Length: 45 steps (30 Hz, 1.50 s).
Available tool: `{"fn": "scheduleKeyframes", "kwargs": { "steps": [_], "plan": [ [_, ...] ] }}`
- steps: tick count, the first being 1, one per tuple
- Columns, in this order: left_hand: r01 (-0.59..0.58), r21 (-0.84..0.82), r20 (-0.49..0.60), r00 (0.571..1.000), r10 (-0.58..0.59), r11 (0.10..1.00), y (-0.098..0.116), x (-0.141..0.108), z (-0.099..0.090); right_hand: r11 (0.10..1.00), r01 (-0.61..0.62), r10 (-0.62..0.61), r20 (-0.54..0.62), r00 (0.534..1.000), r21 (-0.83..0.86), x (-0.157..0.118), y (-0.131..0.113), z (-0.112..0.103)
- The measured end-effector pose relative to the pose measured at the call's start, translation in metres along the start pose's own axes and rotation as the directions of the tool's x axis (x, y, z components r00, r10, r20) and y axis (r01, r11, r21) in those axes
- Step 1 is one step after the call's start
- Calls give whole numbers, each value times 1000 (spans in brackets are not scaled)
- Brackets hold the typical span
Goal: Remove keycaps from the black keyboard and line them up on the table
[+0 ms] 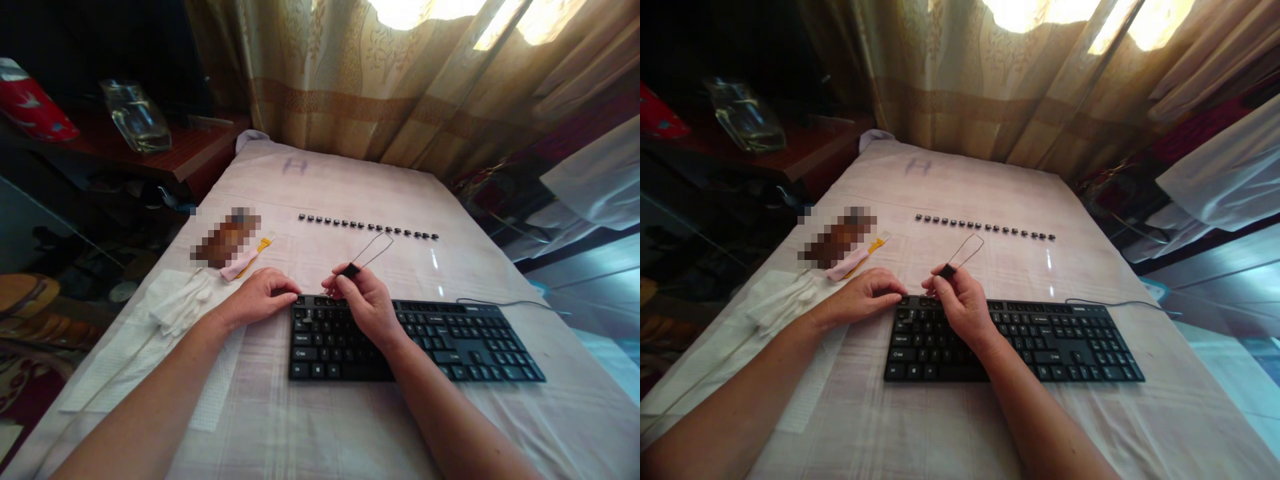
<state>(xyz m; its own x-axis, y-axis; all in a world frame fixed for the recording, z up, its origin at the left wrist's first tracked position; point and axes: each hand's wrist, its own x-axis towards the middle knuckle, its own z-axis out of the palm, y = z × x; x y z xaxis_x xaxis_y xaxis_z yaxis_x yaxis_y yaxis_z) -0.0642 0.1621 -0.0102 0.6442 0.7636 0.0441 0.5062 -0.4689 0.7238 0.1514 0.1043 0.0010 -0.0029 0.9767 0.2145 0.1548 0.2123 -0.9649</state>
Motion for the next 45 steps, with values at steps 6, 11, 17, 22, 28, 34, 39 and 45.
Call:
{"fn": "scheduleKeyframes", "kwargs": {
  "steps": [6, 11, 17, 22, 28, 34, 39, 45],
  "plan": [
    [27, -89, -52, 998, -31, 996, 5, -3, -1, 963, -81, 78, -24, 997, -259, -12, -5, -31],
    [-110, -18, -38, 993, 109, 994, 24, -9, -1, 828, -90, 122, 22, 992, -553, -29, -14, -55],
    [-200, 178, 27, 980, 198, 964, 34, -12, 4, 769, -7, 23, 16, 1000, -639, -38, -7, -68],
    [-167, 181, 39, 986, 163, 969, 37, -13, 5, 728, -48, 109, 46, 993, -684, -38, -3, -77],
    [-44, -73, -107, 994, 36, 996, 22, -11, -3, 719, 16, 66, 91, 994, -695, -38, -1, -82],
    [179, -79, -403, 894, -195, 981, -4, -6, -3, 693, 45, 62, 122, 991, -719, -36, -3, -83],
    [197, -156, -466, 849, -248, 968, -15, 0, 7, 690, 49, -9, 59, 998, -722, -34, 5, -86],
    [206, -215, -495, 820, -288, 955, -16, 16, 5, 732, 122, -179, -17, 984, -670, -29, 7, -95]
  ]
}}
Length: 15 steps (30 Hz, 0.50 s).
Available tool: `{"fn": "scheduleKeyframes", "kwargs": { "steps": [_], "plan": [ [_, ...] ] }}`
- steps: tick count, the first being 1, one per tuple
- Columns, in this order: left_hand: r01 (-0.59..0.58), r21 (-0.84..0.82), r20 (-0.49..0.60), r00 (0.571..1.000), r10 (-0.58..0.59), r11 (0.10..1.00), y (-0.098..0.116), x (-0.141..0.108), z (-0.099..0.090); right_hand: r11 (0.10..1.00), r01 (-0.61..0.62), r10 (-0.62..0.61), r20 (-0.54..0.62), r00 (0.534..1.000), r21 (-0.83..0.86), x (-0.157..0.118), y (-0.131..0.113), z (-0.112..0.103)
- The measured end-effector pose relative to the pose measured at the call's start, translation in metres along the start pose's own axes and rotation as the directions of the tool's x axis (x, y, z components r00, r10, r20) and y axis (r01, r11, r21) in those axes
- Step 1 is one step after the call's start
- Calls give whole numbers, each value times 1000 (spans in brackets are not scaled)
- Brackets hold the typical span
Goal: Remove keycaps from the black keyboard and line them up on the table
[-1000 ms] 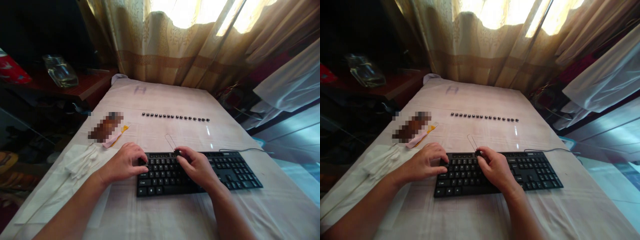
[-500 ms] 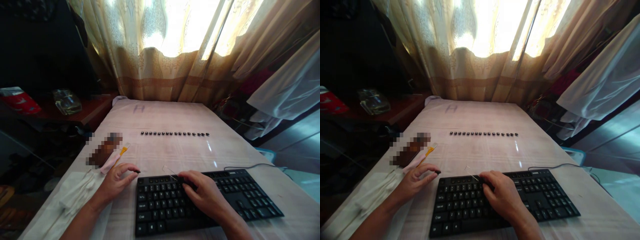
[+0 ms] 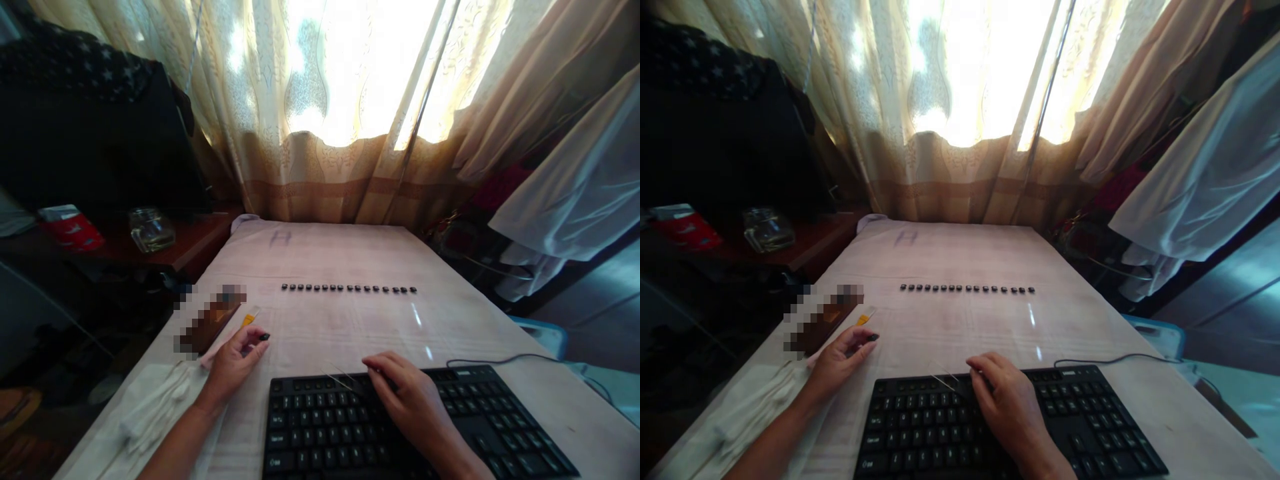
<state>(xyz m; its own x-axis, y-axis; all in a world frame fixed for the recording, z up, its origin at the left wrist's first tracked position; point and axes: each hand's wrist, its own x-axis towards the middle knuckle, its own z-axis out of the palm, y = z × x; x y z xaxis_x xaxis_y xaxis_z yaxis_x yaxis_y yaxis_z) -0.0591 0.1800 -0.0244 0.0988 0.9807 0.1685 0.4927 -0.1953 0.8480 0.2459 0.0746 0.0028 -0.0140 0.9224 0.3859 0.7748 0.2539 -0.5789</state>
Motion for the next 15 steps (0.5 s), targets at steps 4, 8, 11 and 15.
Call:
{"fn": "scheduleKeyframes", "kwargs": {
  "steps": [4, 8, 11, 15],
  "plan": [
    [-20, 40, 11, 1000, 20, 999, 11, 22, 4, 999, 36, -36, -23, 999, -1, 17, 13, -28],
    [-63, 179, 36, 998, 57, 982, 22, 46, 11, 988, -123, 135, -127, 983, 95, 34, 60, -61],
    [-79, 230, 43, 997, 71, 970, 25, 60, 17, 903, -318, 412, -376, 830, 287, 33, 102, -72],
    [-98, 297, 18, 995, 97, 950, 19, 74, 22, 768, -436, 633, -448, 631, 470, 18, 136, -72]
  ]
}}
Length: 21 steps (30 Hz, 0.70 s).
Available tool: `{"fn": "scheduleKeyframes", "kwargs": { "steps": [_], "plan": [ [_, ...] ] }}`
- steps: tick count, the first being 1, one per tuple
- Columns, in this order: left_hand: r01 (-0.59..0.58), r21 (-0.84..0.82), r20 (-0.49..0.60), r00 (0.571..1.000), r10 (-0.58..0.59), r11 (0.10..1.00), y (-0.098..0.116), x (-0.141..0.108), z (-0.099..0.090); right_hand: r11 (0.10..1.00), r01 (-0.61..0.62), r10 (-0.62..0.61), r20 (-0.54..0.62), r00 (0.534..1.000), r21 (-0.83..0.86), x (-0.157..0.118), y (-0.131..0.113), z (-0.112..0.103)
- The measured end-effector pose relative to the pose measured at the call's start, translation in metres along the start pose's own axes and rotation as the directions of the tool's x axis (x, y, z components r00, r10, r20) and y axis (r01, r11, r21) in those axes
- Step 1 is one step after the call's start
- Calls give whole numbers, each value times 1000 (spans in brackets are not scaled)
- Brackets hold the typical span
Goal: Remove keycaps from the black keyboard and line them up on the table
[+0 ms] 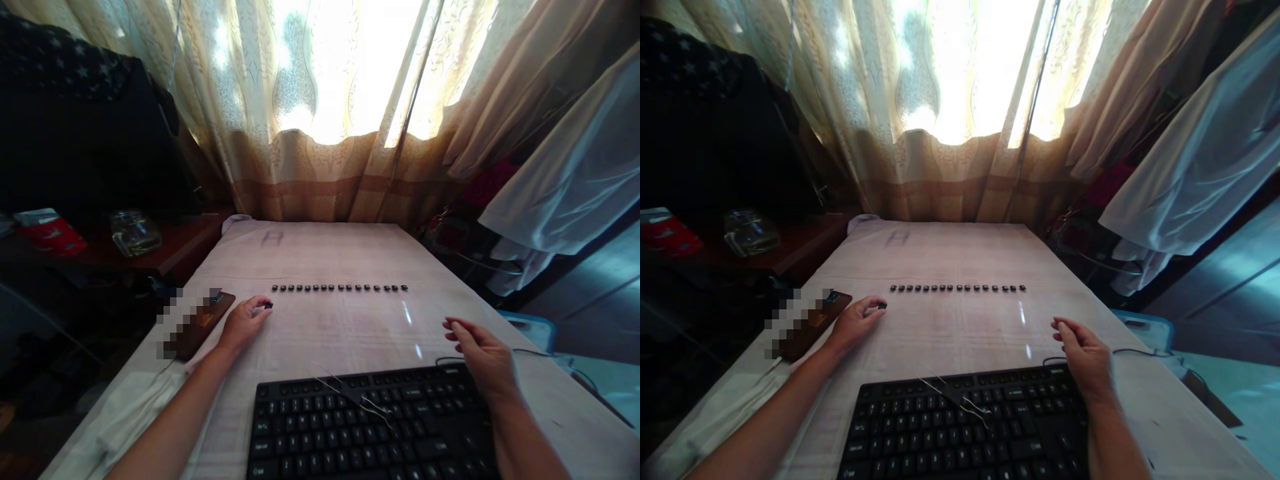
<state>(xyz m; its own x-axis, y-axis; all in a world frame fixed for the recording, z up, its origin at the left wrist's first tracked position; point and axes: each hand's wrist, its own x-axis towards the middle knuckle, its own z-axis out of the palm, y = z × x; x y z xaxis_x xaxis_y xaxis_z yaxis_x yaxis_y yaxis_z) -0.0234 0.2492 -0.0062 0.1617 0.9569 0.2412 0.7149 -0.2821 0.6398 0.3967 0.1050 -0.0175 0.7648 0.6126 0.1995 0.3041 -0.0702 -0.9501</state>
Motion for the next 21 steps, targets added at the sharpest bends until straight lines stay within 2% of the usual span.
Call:
{"fn": "scheduleKeyframes", "kwargs": {
  "steps": [4, 14, 21],
  "plan": [
    [-24, 69, -24, 999, 26, 997, -8, 12, 5, 998, -52, 55, -63, 997, 45, 1, 11, -5],
    [26, 204, -35, 999, -19, 979, -20, 20, 18, 991, -45, 50, 34, 998, -128, -1, 8, 0],
    [4, 298, -24, 1000, 3, 955, -12, 19, 18, 985, -9, 23, 81, 996, -171, -3, 8, 2]
  ]
}}
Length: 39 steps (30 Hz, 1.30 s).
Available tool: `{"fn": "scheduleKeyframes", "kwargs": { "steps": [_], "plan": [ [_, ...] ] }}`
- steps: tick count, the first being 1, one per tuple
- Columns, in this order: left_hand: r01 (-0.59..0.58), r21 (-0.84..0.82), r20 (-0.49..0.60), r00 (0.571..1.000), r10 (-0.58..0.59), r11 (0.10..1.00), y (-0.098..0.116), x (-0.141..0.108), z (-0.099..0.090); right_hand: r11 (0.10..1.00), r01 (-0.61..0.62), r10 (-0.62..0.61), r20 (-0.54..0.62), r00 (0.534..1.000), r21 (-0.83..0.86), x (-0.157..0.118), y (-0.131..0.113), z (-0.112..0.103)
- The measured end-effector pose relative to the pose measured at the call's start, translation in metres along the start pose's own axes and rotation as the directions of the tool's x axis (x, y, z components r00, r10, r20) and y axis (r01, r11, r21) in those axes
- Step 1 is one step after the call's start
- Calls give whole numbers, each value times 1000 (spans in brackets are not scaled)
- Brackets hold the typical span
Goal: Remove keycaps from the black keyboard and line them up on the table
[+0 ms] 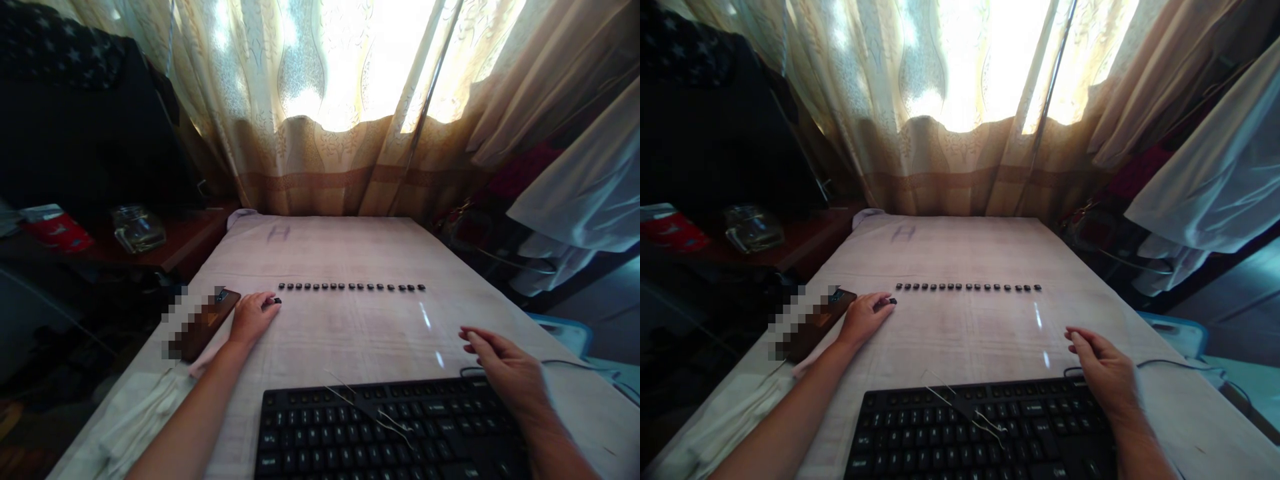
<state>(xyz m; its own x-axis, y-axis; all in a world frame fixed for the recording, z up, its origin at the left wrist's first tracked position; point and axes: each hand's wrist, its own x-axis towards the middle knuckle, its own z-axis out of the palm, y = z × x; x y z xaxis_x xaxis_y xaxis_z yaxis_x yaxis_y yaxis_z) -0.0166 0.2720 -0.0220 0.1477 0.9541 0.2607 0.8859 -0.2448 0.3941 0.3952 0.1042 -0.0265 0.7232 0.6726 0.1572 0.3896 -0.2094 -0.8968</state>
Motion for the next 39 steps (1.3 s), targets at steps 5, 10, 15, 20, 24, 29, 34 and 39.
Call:
{"fn": "scheduleKeyframes", "kwargs": {
  "steps": [5, 10, 15, 20, 24, 29, 34, 39],
  "plan": [
    [-17, 74, 16, 1000, 16, 997, 6, 2, 2, 1000, -9, 9, 9, 1000, -11, -2, -6, 1],
    [-121, 44, 112, 987, 116, 992, -6, 11, 0, 999, -27, 28, 19, 999, -32, -2, -8, 1],
    [-223, -2, 216, 952, 218, 975, -16, 25, -6, 999, -15, 17, 36, 999, -43, -2, -5, 2],
    [-221, -11, 212, 953, 218, 975, -11, 26, -6, 999, -16, 18, 41, 999, -36, -2, -7, 2],
    [-174, 14, 145, 975, 170, 985, -3, 17, -3, 999, -36, 37, 41, 998, -39, -4, -10, 2],
    [-166, 33, 100, 982, 162, 986, -3, 15, 1, 999, -28, 29, 36, 999, -40, -5, -11, 2],
    [-187, 7, 120, 975, 185, 982, -11, 23, 1, 998, -22, 25, 47, 999, -65, -3, -8, 2],
    [-212, -8, 153, 966, 211, 977, -16, 31, 0, 996, -10, 15, 59, 998, -84, -2, -4, 2]
  ]
}}
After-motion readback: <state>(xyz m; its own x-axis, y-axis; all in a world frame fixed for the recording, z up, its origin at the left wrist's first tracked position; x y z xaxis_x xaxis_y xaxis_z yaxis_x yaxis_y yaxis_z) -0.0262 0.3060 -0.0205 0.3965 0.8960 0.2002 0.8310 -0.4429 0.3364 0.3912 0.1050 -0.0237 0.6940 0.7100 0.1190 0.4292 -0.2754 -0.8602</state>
